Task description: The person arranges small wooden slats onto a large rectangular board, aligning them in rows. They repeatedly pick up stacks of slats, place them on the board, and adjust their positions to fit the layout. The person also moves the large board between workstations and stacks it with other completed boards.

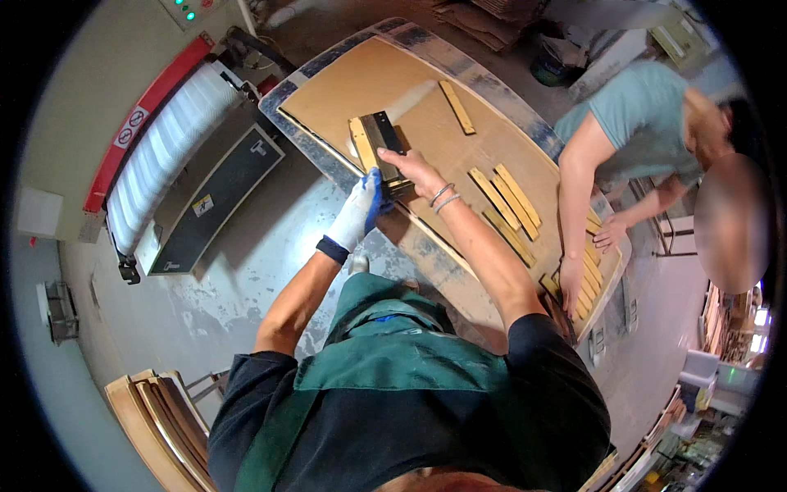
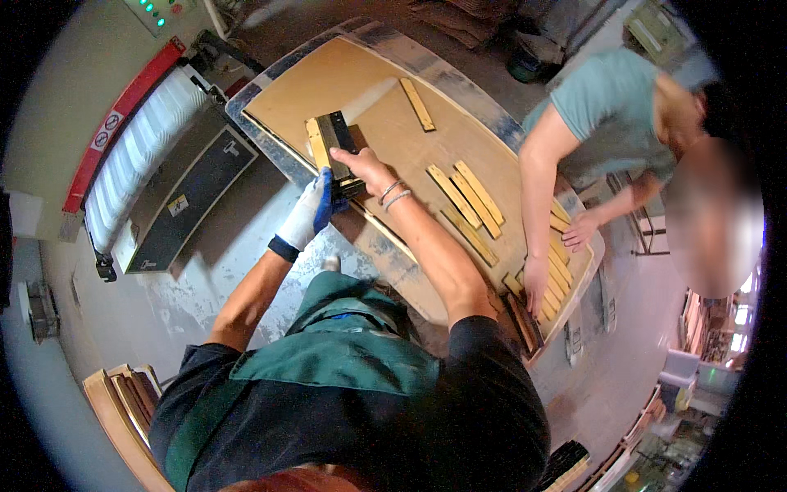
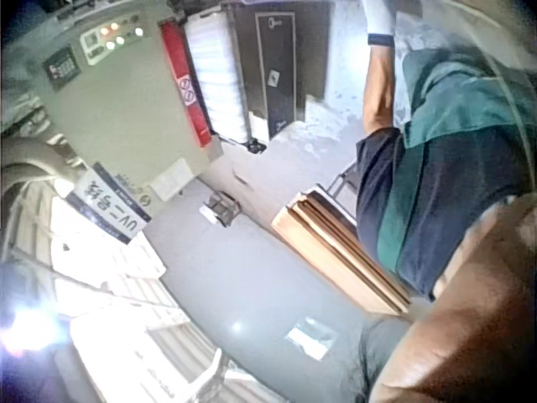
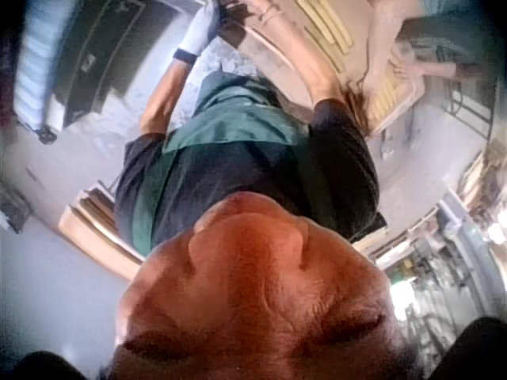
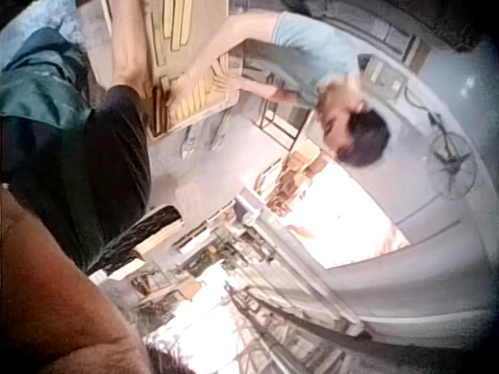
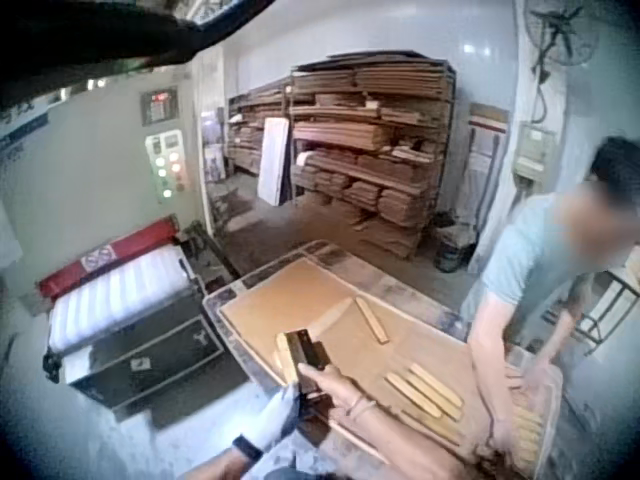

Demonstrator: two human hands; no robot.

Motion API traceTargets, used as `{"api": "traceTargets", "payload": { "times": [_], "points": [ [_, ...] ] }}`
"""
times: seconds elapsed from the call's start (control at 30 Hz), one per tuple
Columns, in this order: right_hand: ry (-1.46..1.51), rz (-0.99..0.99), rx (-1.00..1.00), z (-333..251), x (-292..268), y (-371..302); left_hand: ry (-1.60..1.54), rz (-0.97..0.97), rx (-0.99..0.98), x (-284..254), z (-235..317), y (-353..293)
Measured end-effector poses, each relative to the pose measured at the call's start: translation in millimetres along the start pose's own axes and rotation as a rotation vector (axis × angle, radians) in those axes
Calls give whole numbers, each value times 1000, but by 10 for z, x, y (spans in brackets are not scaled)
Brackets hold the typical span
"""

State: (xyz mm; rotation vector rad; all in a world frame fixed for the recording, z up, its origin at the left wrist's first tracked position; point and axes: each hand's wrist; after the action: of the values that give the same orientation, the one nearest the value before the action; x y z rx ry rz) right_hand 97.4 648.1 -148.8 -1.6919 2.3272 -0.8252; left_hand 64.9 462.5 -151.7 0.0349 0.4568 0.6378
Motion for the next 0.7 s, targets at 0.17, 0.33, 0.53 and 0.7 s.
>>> {"api": "traceTargets", "payload": {
  "times": [0.17, 0.33, 0.53, 0.7],
  "points": [
    [-201, -159, 71, -490, 76, 494, 186, -242, 198, -454, -415, 219],
    [-415, -101, 1, -546, -77, 838, -371, -419, -283, -863, -163, 691],
    [-955, 50, -74, -770, -175, 983, -1291, -437, -615, -722, -822, 940],
    [-972, -131, -35, -1105, -120, 1061, -1457, -362, -679, -631, -1128, 1084]
  ]
}}
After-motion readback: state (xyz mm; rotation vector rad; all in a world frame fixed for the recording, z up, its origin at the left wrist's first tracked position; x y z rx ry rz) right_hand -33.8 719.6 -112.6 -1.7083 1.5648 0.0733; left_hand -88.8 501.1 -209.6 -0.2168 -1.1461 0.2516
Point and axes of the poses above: each hand's wrist, its own y-axis towards the middle knuckle, its own x-axis out of the palm, z = x × y, and after that the axes turned 7 degrees about x, right-handed
